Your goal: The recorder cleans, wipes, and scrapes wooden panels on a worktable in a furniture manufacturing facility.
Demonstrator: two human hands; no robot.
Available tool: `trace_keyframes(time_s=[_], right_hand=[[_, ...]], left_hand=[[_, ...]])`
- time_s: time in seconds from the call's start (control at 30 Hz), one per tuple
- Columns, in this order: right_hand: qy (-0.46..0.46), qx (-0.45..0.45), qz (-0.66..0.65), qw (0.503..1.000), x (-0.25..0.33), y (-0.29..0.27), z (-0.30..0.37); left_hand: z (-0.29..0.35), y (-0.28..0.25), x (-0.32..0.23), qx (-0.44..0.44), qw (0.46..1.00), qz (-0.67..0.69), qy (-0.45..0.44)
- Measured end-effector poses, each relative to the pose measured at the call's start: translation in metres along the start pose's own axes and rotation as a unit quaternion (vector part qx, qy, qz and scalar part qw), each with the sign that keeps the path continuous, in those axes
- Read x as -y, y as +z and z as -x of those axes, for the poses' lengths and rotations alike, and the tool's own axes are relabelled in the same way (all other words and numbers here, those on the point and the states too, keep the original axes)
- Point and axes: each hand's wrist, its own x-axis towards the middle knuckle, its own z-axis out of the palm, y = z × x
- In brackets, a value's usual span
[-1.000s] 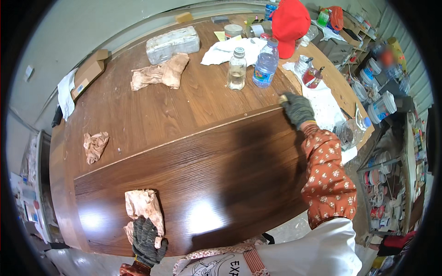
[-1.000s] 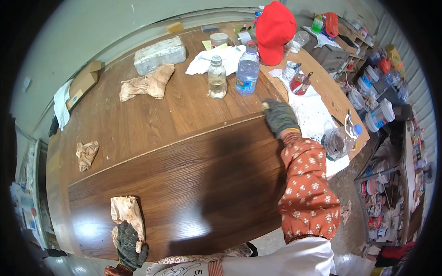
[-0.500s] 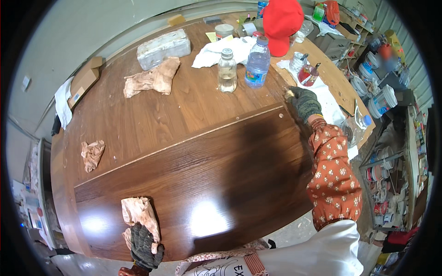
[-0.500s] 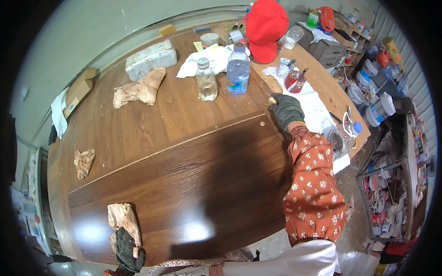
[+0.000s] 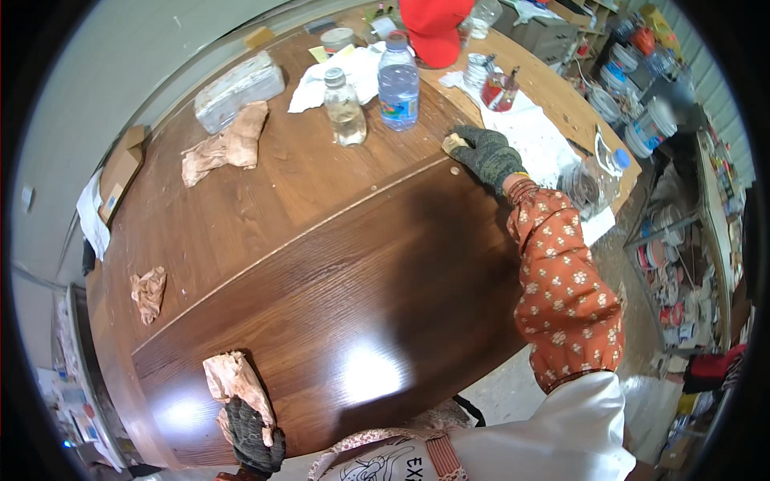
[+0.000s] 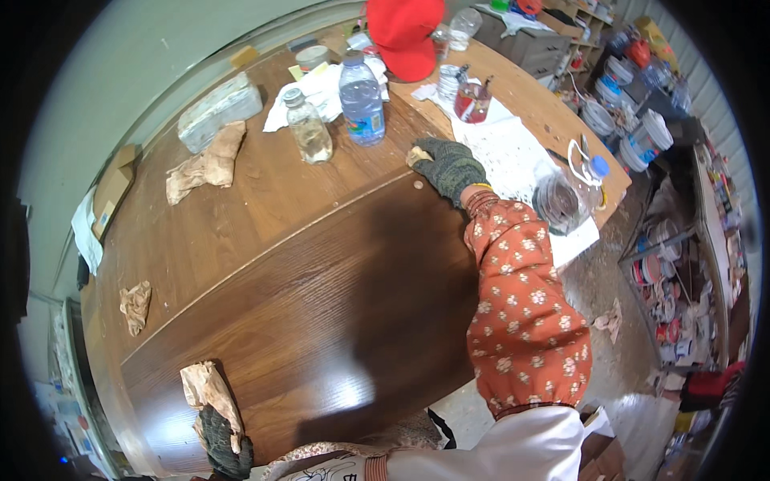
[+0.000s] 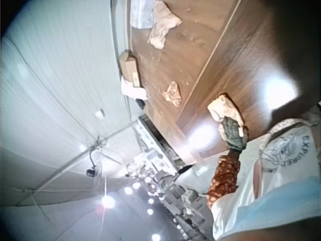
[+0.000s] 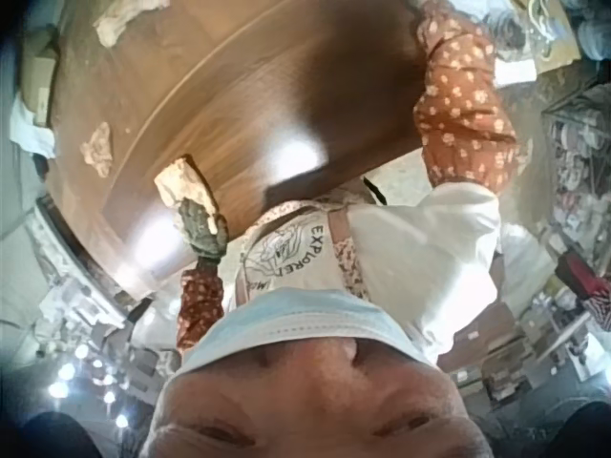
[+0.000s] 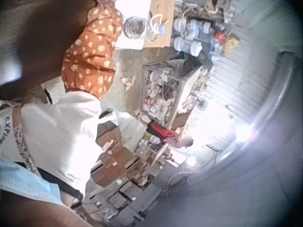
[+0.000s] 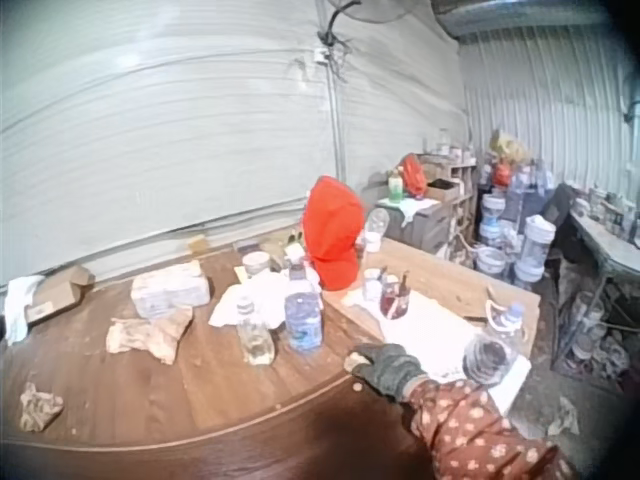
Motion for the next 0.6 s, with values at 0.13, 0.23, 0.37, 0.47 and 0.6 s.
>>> trace_keyframes(time_s=[0.13, 0.23, 0.37, 0.47, 0.6], right_hand=[[0.008, 0.008, -0.003, 1.0, -0.028, -0.021, 0.052], [0.039, 0.01, -0.006, 0.999, -0.033, -0.041, 0.126], [0.009, -0.057, 0.074, 0.996, -0.06, -0.066, 0.254], [0.192, -0.105, -0.193, 0.956, -0.071, -0.062, 0.326], [0.24, -0.266, -0.318, 0.878, -0.056, -0.047, 0.337]], left_hand=[[0.013, 0.017, 0.026, 0.014, 0.999, -0.037, -0.003], [-0.007, 0.005, -0.001, 0.0, 0.998, -0.057, 0.011], [-0.038, -0.011, -0.017, -0.011, 0.996, -0.001, 0.084], [-0.031, -0.01, -0.012, -0.006, 0.996, -0.018, 0.09], [-0.028, -0.004, -0.01, -0.015, 0.995, -0.029, 0.093]])
